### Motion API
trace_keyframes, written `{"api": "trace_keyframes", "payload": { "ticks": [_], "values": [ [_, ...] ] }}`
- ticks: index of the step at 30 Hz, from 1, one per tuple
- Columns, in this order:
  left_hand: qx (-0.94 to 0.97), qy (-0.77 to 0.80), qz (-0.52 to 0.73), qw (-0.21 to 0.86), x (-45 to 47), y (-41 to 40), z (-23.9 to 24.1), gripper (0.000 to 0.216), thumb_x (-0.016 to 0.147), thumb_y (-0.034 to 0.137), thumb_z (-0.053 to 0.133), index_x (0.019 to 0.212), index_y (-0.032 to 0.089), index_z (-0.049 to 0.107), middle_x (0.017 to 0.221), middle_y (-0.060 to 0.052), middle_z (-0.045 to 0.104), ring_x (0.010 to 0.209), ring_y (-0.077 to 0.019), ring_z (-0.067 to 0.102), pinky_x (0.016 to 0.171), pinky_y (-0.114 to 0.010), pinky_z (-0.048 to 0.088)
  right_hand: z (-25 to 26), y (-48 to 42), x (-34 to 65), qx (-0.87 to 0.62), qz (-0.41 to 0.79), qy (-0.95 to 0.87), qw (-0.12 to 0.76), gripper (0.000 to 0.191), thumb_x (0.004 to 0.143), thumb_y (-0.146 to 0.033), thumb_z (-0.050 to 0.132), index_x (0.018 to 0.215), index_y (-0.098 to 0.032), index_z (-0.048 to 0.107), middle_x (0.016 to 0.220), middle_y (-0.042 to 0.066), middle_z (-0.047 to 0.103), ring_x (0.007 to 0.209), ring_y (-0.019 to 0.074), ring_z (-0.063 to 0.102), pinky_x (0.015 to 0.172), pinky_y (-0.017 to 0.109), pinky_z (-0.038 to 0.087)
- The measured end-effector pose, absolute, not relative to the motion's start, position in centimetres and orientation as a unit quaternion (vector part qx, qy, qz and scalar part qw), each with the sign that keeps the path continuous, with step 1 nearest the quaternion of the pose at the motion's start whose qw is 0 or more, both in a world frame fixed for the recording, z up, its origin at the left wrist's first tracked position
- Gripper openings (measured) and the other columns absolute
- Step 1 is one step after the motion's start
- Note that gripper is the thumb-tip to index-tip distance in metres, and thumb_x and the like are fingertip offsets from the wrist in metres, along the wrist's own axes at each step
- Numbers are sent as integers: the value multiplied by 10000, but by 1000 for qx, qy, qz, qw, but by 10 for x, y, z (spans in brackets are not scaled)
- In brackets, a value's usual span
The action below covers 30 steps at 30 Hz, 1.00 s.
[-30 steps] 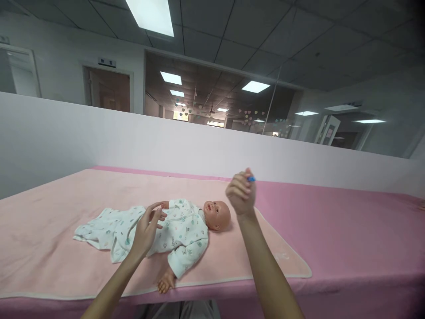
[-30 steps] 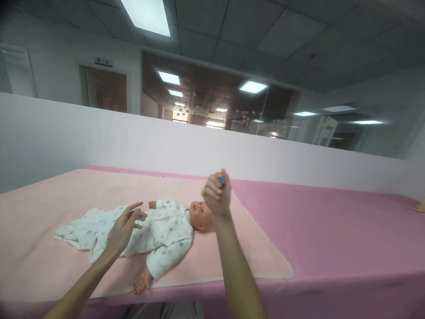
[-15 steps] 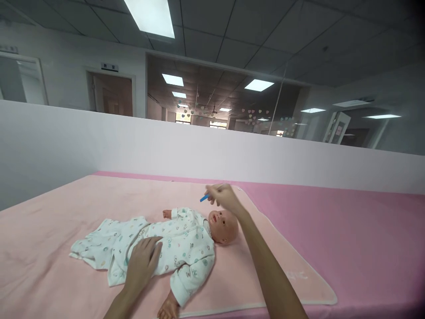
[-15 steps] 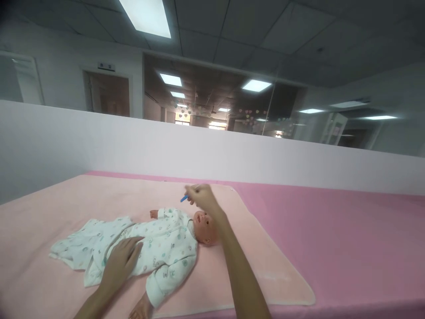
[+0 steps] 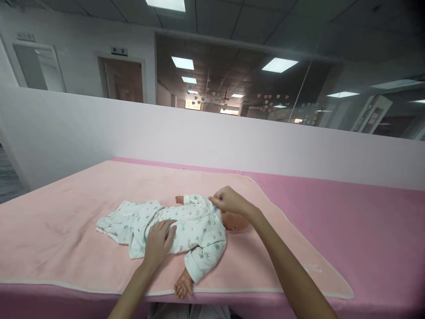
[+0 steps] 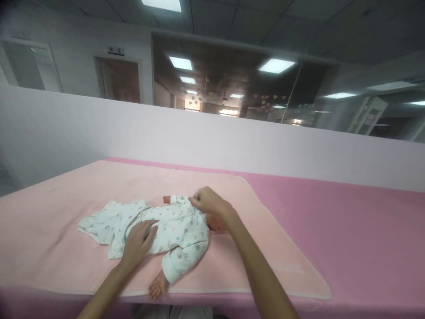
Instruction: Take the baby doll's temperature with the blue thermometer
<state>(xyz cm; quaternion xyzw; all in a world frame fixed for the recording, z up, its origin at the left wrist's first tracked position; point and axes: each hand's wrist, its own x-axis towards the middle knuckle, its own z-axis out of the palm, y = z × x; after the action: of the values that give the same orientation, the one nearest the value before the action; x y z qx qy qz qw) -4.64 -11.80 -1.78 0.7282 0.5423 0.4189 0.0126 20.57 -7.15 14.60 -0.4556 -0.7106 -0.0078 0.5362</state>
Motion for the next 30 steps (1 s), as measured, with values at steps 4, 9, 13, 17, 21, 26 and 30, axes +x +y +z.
{"api": "trace_keyframes", "payload": {
  "ticks": [4,9,13,17,21,26,30],
  "values": [
    [732,543,411,17,-48,-118,-17,294,877,336,346,1014,208,572,982,-64,624,940,-239,539,820,-382,393,154,-58,199,-484,46,-717,499,329,869,-398,460,1001,-115,565,982,39,587,795,120,588,718,293,499],
    [733,540,413,16,-50,-117,-20,294,865,354,364,1010,211,575,991,-62,625,953,-246,538,820,-369,390,155,-75,195,-485,89,-732,471,426,854,-414,428,580,-144,609,579,-9,618,503,56,534,523,172,460],
    [731,545,410,20,-49,-118,-19,291,869,350,360,1021,211,565,993,-60,621,958,-246,532,827,-372,379,136,-115,206,-480,92,-685,541,382,836,-372,471,557,-168,636,549,15,635,540,114,583,529,199,447],
    [721,548,422,39,-48,-119,-13,266,860,330,378,998,208,570,984,-49,622,936,-237,536,817,-369,386,83,-154,236,-543,49,-590,595,394,847,-409,419,692,-148,671,587,36,628,556,151,580,520,233,435],
    [692,534,484,45,-40,-116,0,246,856,319,393,987,204,567,1000,-53,612,969,-235,529,832,-354,392,17,-173,265,-604,27,-674,424,297,837,-363,439,891,-178,664,861,59,675,763,176,622,697,261,479],
    [758,454,465,52,-1,-101,31,235,875,275,384,991,205,577,993,-48,612,975,-215,517,868,-348,365,-30,-171,285,-575,-27,-765,288,331,833,-183,362,972,-223,659,1037,57,644,960,178,593,832,312,481],
    [828,411,372,85,36,-73,44,251,865,291,414,1000,222,613,1000,-39,612,950,-208,521,840,-330,377,-40,-162,297,-524,-59,-812,249,438,786,-78,327,1063,-229,630,1097,62,625,1022,186,573,845,338,486]
  ]
}}
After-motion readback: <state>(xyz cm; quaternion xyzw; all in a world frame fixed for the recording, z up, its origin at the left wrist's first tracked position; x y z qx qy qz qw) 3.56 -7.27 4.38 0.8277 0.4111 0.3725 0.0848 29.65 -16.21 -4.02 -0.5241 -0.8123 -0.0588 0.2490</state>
